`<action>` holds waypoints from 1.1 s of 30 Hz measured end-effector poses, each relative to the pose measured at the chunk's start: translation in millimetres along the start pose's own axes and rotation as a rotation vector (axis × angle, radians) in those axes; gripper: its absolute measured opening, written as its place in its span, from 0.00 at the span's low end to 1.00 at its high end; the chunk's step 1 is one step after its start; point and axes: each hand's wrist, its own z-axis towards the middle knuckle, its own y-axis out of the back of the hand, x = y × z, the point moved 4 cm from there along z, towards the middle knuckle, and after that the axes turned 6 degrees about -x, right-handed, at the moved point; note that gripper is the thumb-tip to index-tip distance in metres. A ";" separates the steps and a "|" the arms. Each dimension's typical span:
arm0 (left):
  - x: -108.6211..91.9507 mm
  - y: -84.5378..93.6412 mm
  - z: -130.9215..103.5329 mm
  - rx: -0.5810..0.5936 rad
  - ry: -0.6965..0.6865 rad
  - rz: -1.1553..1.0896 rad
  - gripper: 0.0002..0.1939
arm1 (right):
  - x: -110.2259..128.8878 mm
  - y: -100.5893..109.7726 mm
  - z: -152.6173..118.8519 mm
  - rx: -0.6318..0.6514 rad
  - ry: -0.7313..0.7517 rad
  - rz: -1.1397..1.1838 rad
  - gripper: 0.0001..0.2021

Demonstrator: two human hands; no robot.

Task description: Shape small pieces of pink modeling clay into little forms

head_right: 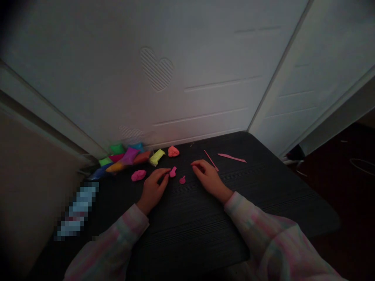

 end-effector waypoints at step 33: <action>7.2 -30.2 -16.4 0.035 0.649 -0.863 0.20 | 41.7 -18.1 -16.7 0.098 0.262 0.044 0.03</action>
